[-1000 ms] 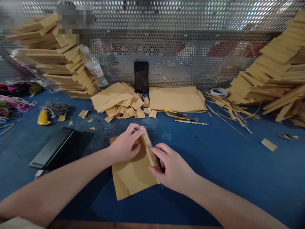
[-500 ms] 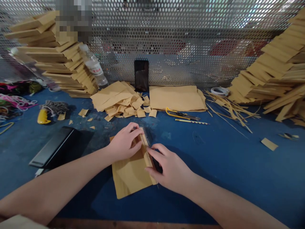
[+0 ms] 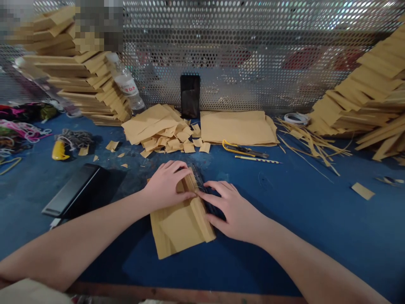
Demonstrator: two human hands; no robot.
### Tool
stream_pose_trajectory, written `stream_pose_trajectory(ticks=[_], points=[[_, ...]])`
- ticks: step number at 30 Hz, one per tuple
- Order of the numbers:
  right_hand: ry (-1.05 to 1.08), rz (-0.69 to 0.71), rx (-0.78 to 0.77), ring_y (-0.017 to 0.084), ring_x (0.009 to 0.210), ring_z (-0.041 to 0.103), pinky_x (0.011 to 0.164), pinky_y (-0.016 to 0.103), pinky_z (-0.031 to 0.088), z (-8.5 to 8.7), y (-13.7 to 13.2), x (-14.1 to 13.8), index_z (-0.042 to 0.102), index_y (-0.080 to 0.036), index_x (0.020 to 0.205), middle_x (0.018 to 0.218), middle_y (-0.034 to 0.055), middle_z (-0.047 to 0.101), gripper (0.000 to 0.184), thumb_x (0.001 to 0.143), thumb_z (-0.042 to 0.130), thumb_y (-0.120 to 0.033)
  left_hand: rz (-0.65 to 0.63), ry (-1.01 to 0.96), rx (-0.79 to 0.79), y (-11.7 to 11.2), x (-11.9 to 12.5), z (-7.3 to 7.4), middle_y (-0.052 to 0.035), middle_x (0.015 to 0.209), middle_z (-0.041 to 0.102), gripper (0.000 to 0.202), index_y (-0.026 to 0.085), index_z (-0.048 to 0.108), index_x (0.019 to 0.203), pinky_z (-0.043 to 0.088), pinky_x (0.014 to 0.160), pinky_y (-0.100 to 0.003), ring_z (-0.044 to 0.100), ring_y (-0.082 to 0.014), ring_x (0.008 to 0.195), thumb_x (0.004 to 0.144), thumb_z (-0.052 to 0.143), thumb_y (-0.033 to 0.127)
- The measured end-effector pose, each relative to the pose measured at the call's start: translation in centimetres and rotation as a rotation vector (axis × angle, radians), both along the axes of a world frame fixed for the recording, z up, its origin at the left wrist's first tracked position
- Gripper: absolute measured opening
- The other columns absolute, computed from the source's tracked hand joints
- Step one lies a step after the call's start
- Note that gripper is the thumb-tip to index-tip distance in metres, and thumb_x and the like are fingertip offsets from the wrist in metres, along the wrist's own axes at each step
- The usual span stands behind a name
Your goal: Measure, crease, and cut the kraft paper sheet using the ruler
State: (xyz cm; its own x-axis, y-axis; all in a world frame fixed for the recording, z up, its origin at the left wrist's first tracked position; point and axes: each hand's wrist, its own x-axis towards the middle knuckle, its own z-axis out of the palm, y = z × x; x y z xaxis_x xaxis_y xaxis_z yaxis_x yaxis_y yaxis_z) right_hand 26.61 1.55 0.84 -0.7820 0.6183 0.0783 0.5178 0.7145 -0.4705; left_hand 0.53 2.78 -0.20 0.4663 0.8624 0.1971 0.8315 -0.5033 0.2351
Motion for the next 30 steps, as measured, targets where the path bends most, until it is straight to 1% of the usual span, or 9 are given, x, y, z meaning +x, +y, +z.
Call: stream_pose_trajectory(ticks=[5,9,12,16,18,21,23,28,30], points=[[-0.008,0.018,-0.025,0.038,0.137,0.048,0.110,0.064,0.042,0.0,0.1,0.2,0.066,-0.018,0.137,0.148,0.0214,0.052,0.050,0.090,0.071,-0.035,-0.034,-0.025,-0.046,0.5,-0.4,-0.2,-0.0134,0.127,0.062,0.059,0.018,0.066,0.121,0.049,0.102,-0.053,0.060,-0.0332,0.118,0.082,0.078,0.061],[-0.025,0.037,-0.027,0.039,0.143,0.045,0.113,0.063,0.042,0.2,0.4,0.3,0.065,-0.018,0.138,0.156,0.0214,0.047,0.054,0.088,0.075,-0.036,-0.004,0.004,0.009,0.2,-0.2,0.0,-0.0156,0.130,0.062,0.063,0.016,0.063,0.124,0.050,0.100,-0.051,0.060,-0.0345,0.120,0.083,0.077,0.061],[-0.013,0.069,-0.017,0.039,0.142,0.047,0.114,0.061,0.042,0.2,0.7,0.4,0.065,-0.016,0.137,0.157,0.0207,0.047,0.055,0.086,0.076,-0.036,-0.008,0.046,0.073,-0.1,0.1,-0.1,-0.0162,0.126,0.066,0.058,0.014,0.063,0.121,0.051,0.098,-0.050,0.063,-0.0344,0.116,0.086,0.076,0.058],[-0.008,0.117,-0.024,0.037,0.143,0.048,0.118,0.058,0.041,0.0,0.8,0.5,0.063,-0.013,0.138,0.157,0.0204,0.049,0.058,0.087,0.076,-0.036,-0.003,0.004,0.104,-0.1,0.1,-0.5,-0.0146,0.117,0.073,0.057,0.013,0.063,0.120,0.053,0.098,-0.048,0.069,-0.0326,0.110,0.085,0.078,0.056],[-0.006,0.126,-0.028,0.036,0.144,0.047,0.120,0.057,0.040,-0.1,0.8,0.6,0.063,-0.012,0.138,0.157,0.0203,0.049,0.058,0.088,0.075,-0.037,-0.010,-0.012,0.110,0.0,-0.1,-0.7,-0.0133,0.116,0.075,0.050,0.014,0.064,0.119,0.054,0.099,-0.047,0.071,-0.0316,0.109,0.088,0.078,0.050],[0.002,0.118,-0.026,0.036,0.145,0.046,0.119,0.056,0.041,-0.2,0.8,0.8,0.061,-0.013,0.141,0.157,0.0201,0.049,0.059,0.089,0.073,-0.038,-0.048,-0.004,0.142,-0.1,-0.1,-0.8,-0.0129,0.118,0.076,0.038,0.014,0.065,0.121,0.054,0.102,-0.047,0.071,-0.0307,0.113,0.094,0.071,0.040],[0.009,0.112,-0.024,0.036,0.146,0.046,0.118,0.056,0.043,-0.2,0.8,1.0,0.059,-0.013,0.143,0.157,0.0205,0.048,0.061,0.089,0.073,-0.038,-0.036,0.009,0.165,-0.3,0.1,-0.7,-0.0144,0.121,0.075,0.042,0.012,0.063,0.127,0.054,0.103,-0.047,0.071,-0.0312,0.114,0.095,0.069,0.039],[0.032,0.145,0.003,0.038,0.145,0.046,0.117,0.058,0.042,-0.2,0.8,0.9,0.062,-0.013,0.141,0.154,0.0229,0.051,0.062,0.086,0.076,-0.039,-0.020,0.059,0.173,-0.8,0.3,-0.4,-0.0208,0.122,0.074,0.068,0.006,0.060,0.133,0.054,0.105,-0.049,0.071,-0.0345,0.115,0.087,0.075,0.053],[0.032,0.155,0.014,0.039,0.143,0.047,0.117,0.059,0.043,-0.2,0.8,0.7,0.064,-0.013,0.139,0.152,0.0240,0.052,0.061,0.085,0.078,-0.040,-0.021,0.079,0.150,-0.9,0.3,-0.3,-0.0218,0.124,0.073,0.073,0.005,0.058,0.135,0.053,0.107,-0.051,0.070,-0.0349,0.117,0.086,0.074,0.057]])
